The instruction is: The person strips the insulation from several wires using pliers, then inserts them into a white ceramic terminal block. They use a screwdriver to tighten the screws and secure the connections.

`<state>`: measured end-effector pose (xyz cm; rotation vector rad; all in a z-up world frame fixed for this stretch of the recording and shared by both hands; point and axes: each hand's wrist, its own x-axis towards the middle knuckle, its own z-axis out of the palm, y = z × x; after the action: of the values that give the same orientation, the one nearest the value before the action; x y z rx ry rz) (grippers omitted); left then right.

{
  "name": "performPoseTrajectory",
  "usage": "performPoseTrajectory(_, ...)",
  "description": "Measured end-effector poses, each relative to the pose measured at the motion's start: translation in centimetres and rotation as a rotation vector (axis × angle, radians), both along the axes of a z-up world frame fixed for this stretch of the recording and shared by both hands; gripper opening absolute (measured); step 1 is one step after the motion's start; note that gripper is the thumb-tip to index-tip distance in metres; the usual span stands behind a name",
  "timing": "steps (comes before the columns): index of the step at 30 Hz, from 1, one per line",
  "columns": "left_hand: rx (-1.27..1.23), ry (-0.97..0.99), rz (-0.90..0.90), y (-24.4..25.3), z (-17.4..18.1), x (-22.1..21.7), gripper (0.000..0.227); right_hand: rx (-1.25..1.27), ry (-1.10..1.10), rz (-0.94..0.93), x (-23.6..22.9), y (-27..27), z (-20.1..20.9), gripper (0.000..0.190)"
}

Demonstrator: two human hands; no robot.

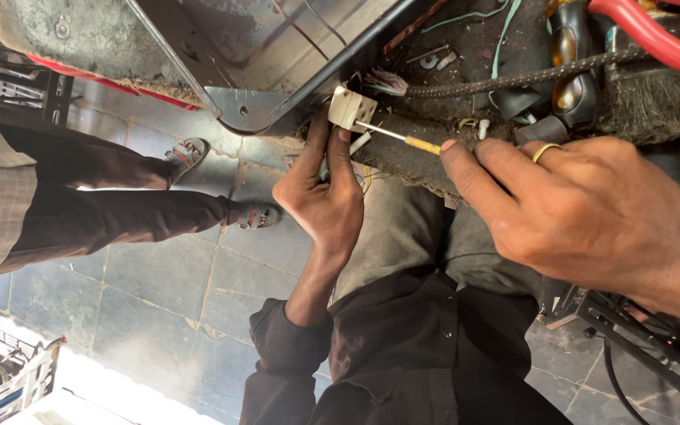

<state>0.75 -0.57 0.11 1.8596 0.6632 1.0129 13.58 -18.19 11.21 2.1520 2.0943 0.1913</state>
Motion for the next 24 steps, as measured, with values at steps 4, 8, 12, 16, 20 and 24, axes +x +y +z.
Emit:
performPoseTrajectory(4,-0.084,0.016,-0.012,0.1,-0.4,-0.5,0.028,0.098,-0.08,0.06,0.3,0.1,0.6,0.039)
performPoseTrajectory(8,-0.207,-0.064,-0.014,0.0,-0.6,-0.6,0.027,0.198,-0.134,0.103,-0.2,-0.8,1.0,0.035)
performPoseTrajectory(12,-0.217,-0.069,0.066,0.2,-0.9,-1.0,0.016,0.201,-0.105,0.041,0.9,-2.4,0.4,0.037)
performPoseTrajectory(16,-0.363,-0.148,0.009,0.2,-1.6,-1.5,0.015,0.204,0.151,-0.141,1.7,-4.1,-1.1,0.035)
performPoseTrajectory(20,-0.407,-0.104,0.027,0.6,-1.8,-2.0,0.018,0.213,0.445,-0.384,2.6,-4.4,-1.1,0.033)
performPoseTrajectory(24,-0.478,-0.134,-0.008,0.9,-2.0,-2.0,0.02,0.177,0.683,-0.623,3.0,-3.5,-0.4,0.031)
